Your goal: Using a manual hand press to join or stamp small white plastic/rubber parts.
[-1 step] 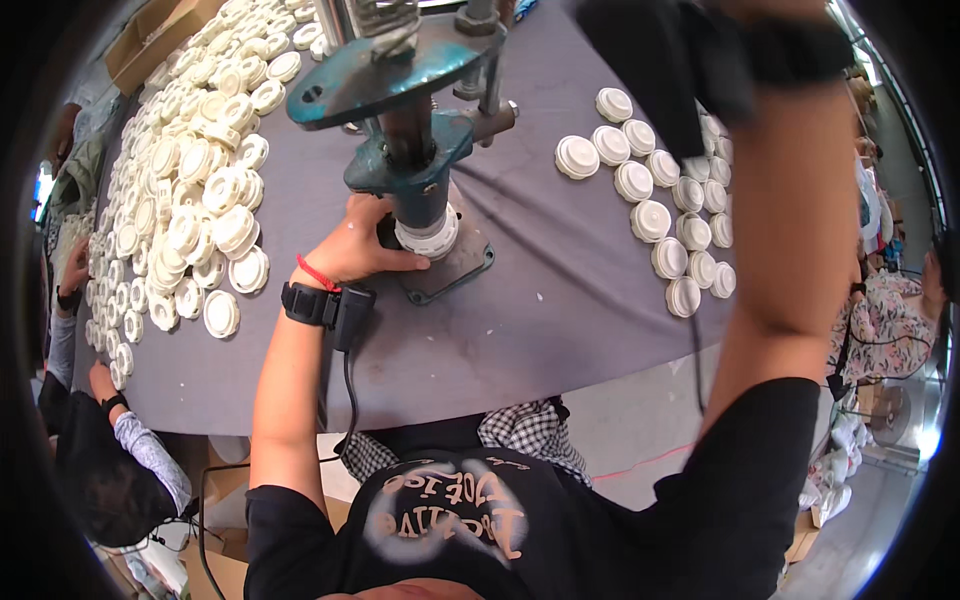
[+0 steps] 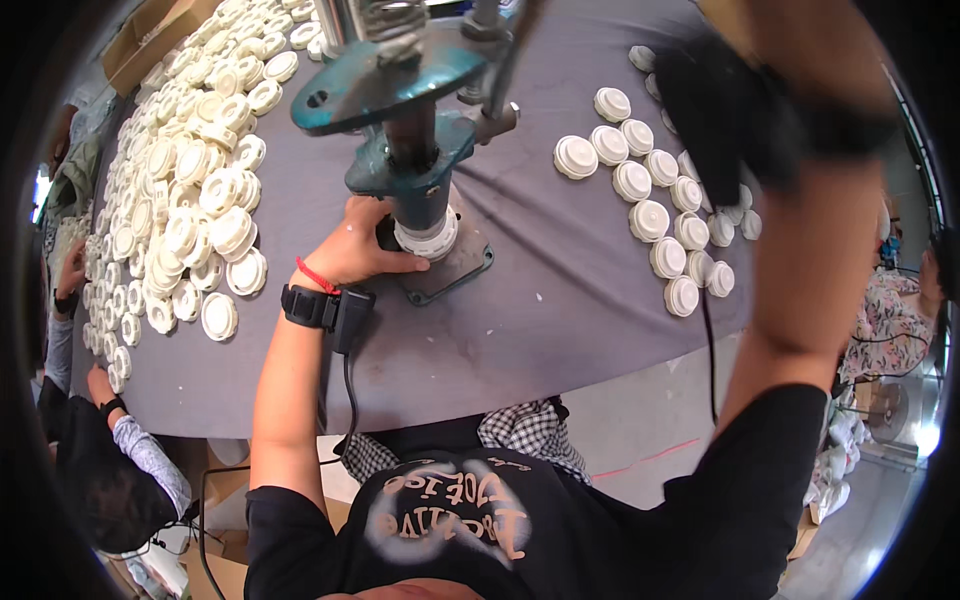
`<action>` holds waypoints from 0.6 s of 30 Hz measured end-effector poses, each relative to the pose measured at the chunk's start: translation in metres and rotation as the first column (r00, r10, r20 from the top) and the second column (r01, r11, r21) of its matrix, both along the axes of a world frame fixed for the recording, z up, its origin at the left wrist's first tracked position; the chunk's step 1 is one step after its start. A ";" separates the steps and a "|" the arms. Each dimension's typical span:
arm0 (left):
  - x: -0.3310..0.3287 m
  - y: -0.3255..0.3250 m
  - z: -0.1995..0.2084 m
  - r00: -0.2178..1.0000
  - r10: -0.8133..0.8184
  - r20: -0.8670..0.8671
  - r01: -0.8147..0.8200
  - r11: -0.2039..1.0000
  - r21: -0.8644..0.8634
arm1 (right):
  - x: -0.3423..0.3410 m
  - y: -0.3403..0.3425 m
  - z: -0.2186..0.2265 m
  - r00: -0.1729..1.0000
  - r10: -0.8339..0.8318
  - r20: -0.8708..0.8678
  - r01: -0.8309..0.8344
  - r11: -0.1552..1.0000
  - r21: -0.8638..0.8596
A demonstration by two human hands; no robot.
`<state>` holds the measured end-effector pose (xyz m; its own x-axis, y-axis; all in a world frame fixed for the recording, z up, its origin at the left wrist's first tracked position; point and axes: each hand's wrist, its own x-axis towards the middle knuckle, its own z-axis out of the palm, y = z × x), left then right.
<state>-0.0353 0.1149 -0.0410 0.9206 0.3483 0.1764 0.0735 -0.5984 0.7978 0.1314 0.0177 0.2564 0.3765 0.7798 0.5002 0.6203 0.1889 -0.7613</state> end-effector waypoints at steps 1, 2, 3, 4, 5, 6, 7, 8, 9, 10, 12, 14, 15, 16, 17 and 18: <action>-0.004 0.000 0.004 1.000 -0.007 0.007 0.007 1.000 0.005 | -0.003 -0.030 0.003 1.000 0.006 0.007 -0.006 1.000 -0.008; 0.002 -0.002 0.004 0.999 -0.033 0.028 0.033 0.999 0.005 | 0.018 -0.074 0.010 0.977 0.158 -0.145 -0.182 0.969 -0.166; 0.003 -0.001 0.003 0.999 -0.029 0.038 0.029 1.000 -0.007 | 0.029 -0.109 0.010 0.901 0.284 -0.327 -0.381 0.880 -0.284; -0.008 0.001 -0.006 0.999 -0.015 0.037 0.015 1.000 -0.004 | 0.030 -0.130 -0.027 0.900 0.153 -0.407 -0.348 0.816 -0.461; -0.008 0.002 -0.009 0.997 -0.034 0.068 0.034 0.999 -0.002 | 0.020 -0.146 -0.039 0.899 -0.001 -0.438 -0.339 0.631 -0.698; -0.010 0.001 -0.012 0.998 -0.022 0.056 0.023 1.000 -0.020 | 0.009 -0.151 -0.063 0.879 -0.143 -0.454 -0.354 0.440 -0.825; -0.004 -0.002 -0.011 0.997 -0.035 0.072 0.036 0.999 -0.021 | 0.002 -0.169 -0.115 0.869 -0.220 -0.443 -0.317 0.439 -0.840; 0.003 -0.006 -0.006 0.996 -0.044 0.077 0.046 0.999 -0.023 | -0.007 -0.177 -0.165 0.880 -0.238 -0.410 -0.221 0.559 -0.799; 0.006 -0.009 -0.002 0.995 -0.053 0.080 0.056 0.998 -0.026 | -0.011 -0.175 -0.207 0.969 -0.227 -0.098 0.049 0.567 -0.822; 0.005 -0.009 0.000 0.994 -0.053 0.092 0.055 0.998 -0.015 | -0.015 -0.160 -0.242 0.982 -0.116 0.151 0.186 0.766 -0.616; 0.002 -0.011 0.005 0.998 -0.002 0.061 0.003 1.000 -0.016 | -0.006 -0.120 -0.304 0.964 -0.187 0.190 0.257 0.843 -0.474; 0.004 -0.013 0.008 0.998 0.042 0.035 -0.042 0.999 -0.008 | -0.005 -0.121 -0.303 0.943 -0.198 0.267 0.293 0.876 -0.384; 0.003 -0.018 0.006 0.997 0.071 0.031 -0.072 0.997 0.004 | -0.008 -0.124 -0.302 0.916 -0.223 0.335 0.328 0.896 -0.300; 0.001 -0.022 0.003 0.995 0.095 0.026 -0.095 0.995 0.017 | -0.013 -0.124 -0.290 0.913 -0.229 0.336 0.316 0.920 -0.232; -0.003 -0.029 -0.001 0.996 0.089 0.022 -0.090 0.996 0.024 | -0.020 -0.130 -0.282 0.914 -0.237 0.330 0.321 0.919 -0.228; -0.004 -0.036 -0.006 0.985 0.162 0.057 -0.166 0.984 0.062 | -0.026 -0.138 -0.274 0.930 -0.266 0.255 0.307 0.941 -0.139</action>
<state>-0.0392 0.0791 -0.0465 0.8412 0.4798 0.2495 0.1351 -0.6333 0.7620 0.1056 -0.1198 -0.0179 0.4877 0.7380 0.4663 0.7895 -0.1449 -0.5964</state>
